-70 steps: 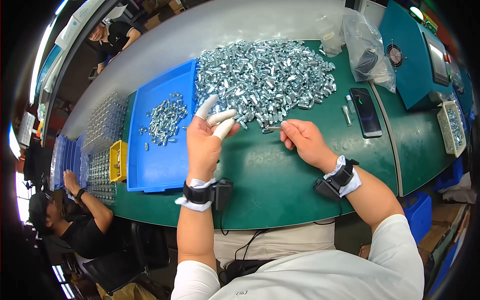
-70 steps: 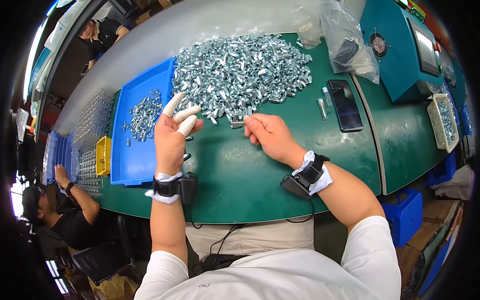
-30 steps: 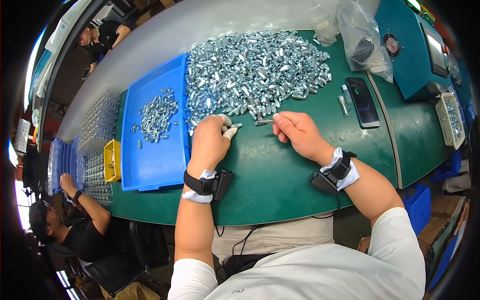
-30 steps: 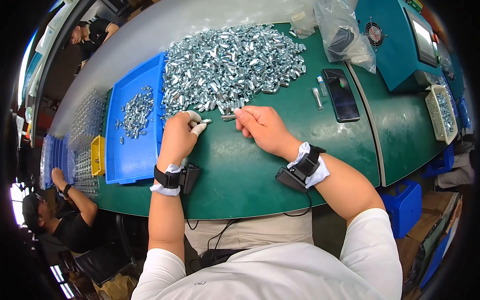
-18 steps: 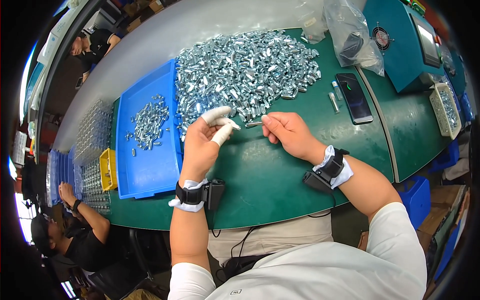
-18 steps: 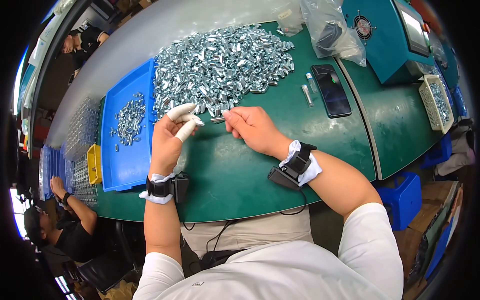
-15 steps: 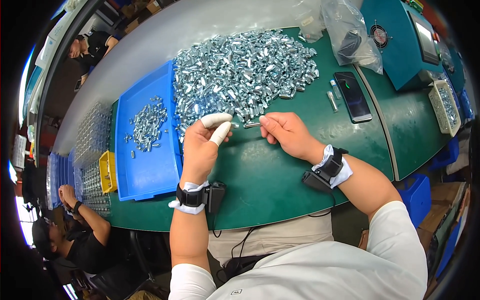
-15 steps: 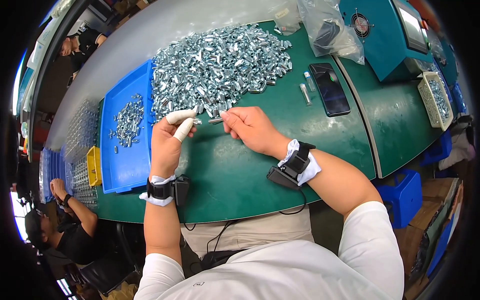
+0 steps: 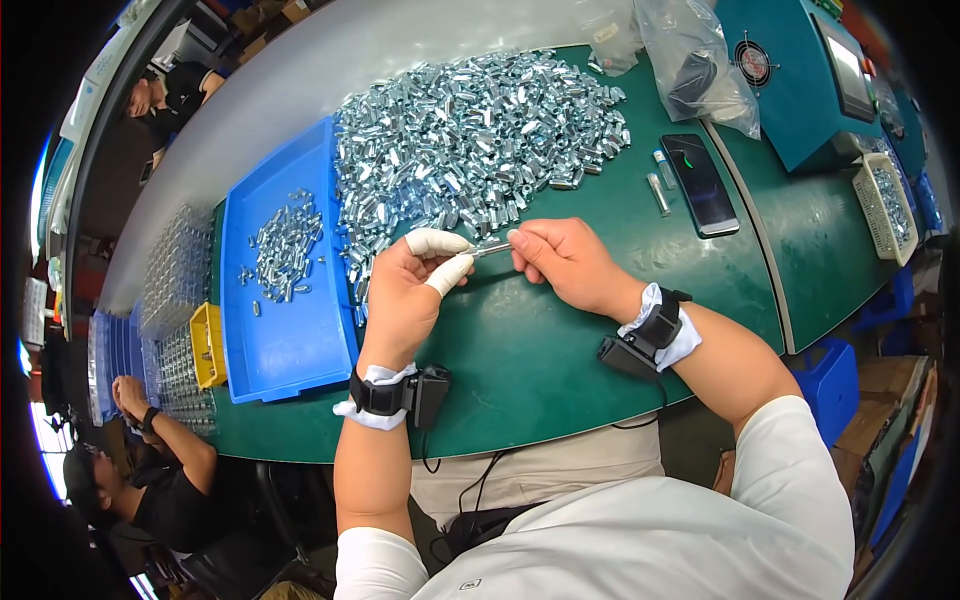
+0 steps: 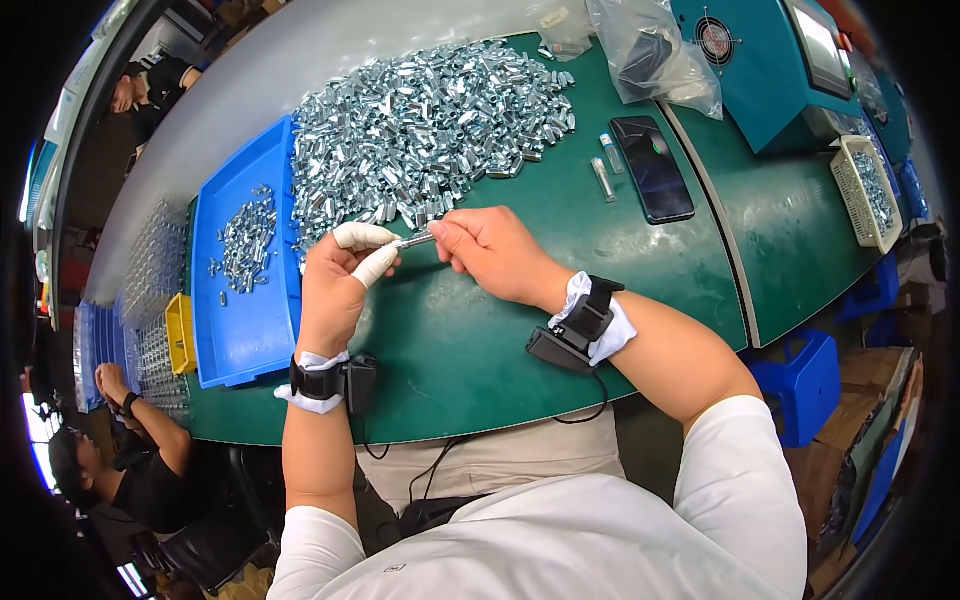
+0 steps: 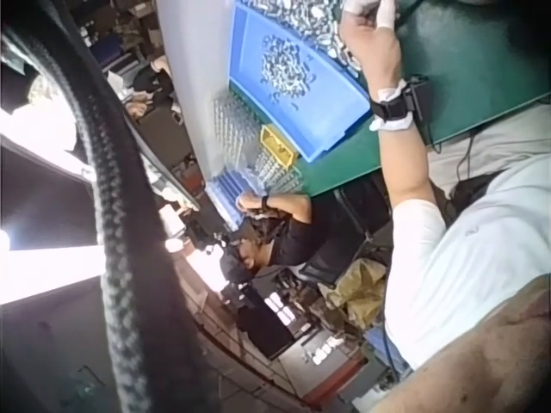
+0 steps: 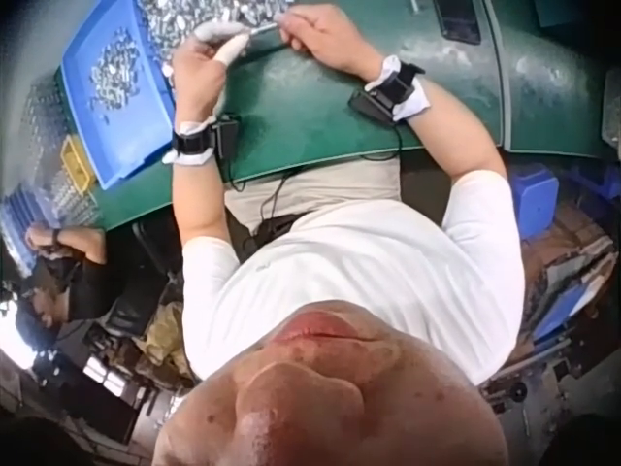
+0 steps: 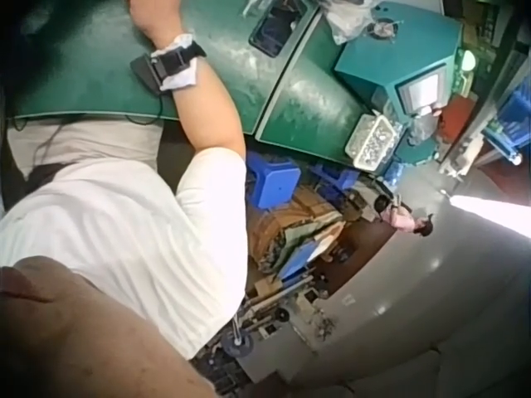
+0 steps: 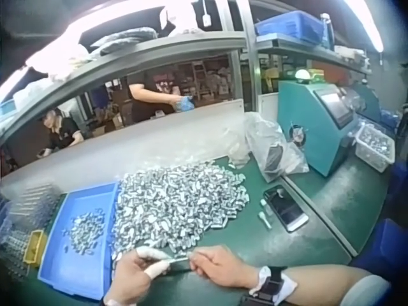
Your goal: The person picks up a metal rod and a metal piece by hand, slides the piece onto the rod, and places the assembled unit into a blue tray. This process is repeated for several more metal rods and pieces.
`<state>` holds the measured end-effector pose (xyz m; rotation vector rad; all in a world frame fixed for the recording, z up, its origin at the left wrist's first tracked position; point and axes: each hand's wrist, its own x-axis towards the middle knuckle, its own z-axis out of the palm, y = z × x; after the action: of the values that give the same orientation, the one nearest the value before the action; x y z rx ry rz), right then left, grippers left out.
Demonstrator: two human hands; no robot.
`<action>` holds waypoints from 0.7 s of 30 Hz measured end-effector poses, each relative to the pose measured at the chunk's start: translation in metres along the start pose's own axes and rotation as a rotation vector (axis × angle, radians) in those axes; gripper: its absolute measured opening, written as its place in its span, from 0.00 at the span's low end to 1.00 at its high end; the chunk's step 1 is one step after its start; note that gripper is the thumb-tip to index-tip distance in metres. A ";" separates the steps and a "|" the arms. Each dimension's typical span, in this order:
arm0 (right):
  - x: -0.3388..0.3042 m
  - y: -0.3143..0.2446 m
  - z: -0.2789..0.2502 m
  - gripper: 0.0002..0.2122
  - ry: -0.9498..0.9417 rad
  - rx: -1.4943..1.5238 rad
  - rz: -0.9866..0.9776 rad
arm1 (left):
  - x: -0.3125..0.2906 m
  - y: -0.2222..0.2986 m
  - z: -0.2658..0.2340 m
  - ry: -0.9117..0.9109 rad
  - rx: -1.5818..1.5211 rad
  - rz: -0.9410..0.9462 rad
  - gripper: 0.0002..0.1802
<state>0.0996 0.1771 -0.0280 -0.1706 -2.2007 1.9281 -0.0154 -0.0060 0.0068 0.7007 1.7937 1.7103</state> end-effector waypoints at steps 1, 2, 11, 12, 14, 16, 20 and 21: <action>0.000 -0.001 0.000 0.18 0.005 -0.005 -0.002 | 0.000 0.000 0.000 -0.008 -0.009 -0.011 0.06; 0.000 -0.002 0.000 0.18 0.010 -0.009 -0.005 | 0.000 0.000 0.000 -0.008 -0.010 -0.011 0.06; -0.002 -0.003 -0.001 0.18 0.016 -0.064 0.038 | -0.004 -0.004 0.006 0.041 0.175 0.079 0.05; -0.001 -0.004 0.000 0.18 0.000 -0.062 0.028 | -0.003 -0.003 0.004 0.027 0.154 0.064 0.05; 0.000 -0.004 0.000 0.18 -0.025 -0.063 0.011 | -0.003 -0.004 0.004 0.011 0.129 0.049 0.05; 0.000 -0.002 -0.001 0.18 -0.026 -0.048 0.012 | -0.005 -0.005 0.005 0.042 0.402 0.267 0.05; 0.000 -0.002 -0.002 0.18 -0.035 -0.037 0.023 | -0.007 0.001 0.006 0.018 0.321 0.175 0.05; -0.001 -0.003 -0.003 0.18 -0.042 -0.054 0.030 | -0.007 0.002 0.006 -0.005 0.211 0.076 0.05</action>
<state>0.1009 0.1791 -0.0251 -0.1740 -2.2910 1.9053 -0.0061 -0.0070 0.0086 0.8707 1.9870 1.5791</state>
